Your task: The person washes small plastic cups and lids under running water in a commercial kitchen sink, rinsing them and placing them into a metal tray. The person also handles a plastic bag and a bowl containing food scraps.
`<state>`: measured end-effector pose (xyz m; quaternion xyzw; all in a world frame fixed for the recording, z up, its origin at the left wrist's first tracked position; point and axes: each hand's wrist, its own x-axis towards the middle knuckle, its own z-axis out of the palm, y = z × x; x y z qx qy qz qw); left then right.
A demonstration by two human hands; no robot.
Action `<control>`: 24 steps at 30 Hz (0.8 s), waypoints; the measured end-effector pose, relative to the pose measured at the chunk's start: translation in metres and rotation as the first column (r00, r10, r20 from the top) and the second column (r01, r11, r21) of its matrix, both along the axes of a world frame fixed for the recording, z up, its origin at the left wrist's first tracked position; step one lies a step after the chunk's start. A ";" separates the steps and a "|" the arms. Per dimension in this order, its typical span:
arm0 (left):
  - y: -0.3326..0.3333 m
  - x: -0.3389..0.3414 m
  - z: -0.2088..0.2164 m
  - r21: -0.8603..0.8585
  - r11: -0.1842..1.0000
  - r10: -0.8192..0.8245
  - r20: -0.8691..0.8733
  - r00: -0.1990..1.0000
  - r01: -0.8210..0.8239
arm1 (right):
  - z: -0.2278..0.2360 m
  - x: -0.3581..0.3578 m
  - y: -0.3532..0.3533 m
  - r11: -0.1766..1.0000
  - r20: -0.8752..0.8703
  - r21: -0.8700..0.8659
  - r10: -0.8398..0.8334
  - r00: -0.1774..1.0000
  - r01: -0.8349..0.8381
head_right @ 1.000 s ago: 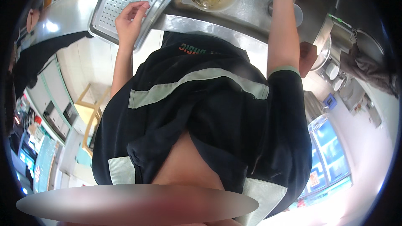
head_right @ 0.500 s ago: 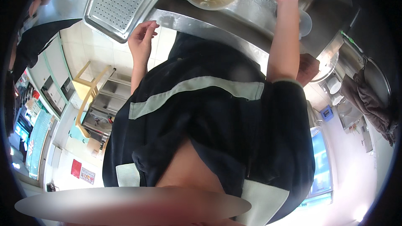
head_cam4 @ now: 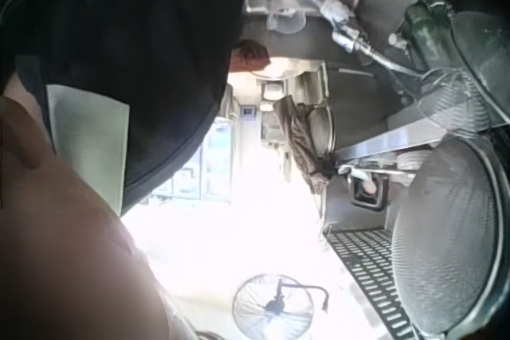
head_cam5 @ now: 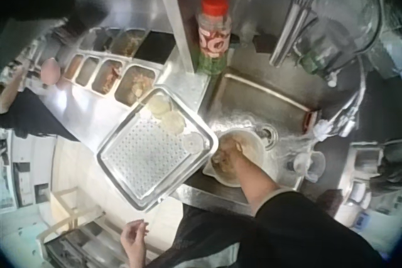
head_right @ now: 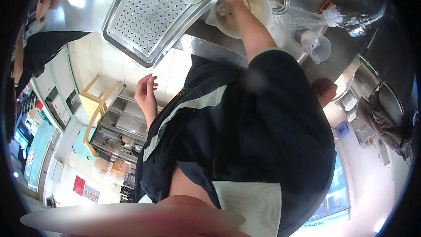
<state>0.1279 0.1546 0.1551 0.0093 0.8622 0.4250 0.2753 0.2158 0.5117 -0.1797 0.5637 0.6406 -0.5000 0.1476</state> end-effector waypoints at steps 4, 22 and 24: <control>-0.024 0.000 -0.002 -0.017 0.998 0.057 -0.064 0.996 -0.058 | 0.062 -0.011 -0.013 0.961 0.173 0.097 0.239 0.956 -0.258; 0.060 -0.022 -0.007 0.270 0.911 -0.312 -0.039 0.949 0.311 | 0.227 0.187 0.013 0.824 -0.592 0.299 -0.235 0.771 0.481; 0.086 -0.020 -0.007 0.361 0.858 -0.376 -0.044 0.926 0.366 | 0.233 0.202 0.032 0.670 -0.446 0.545 -0.278 0.851 0.505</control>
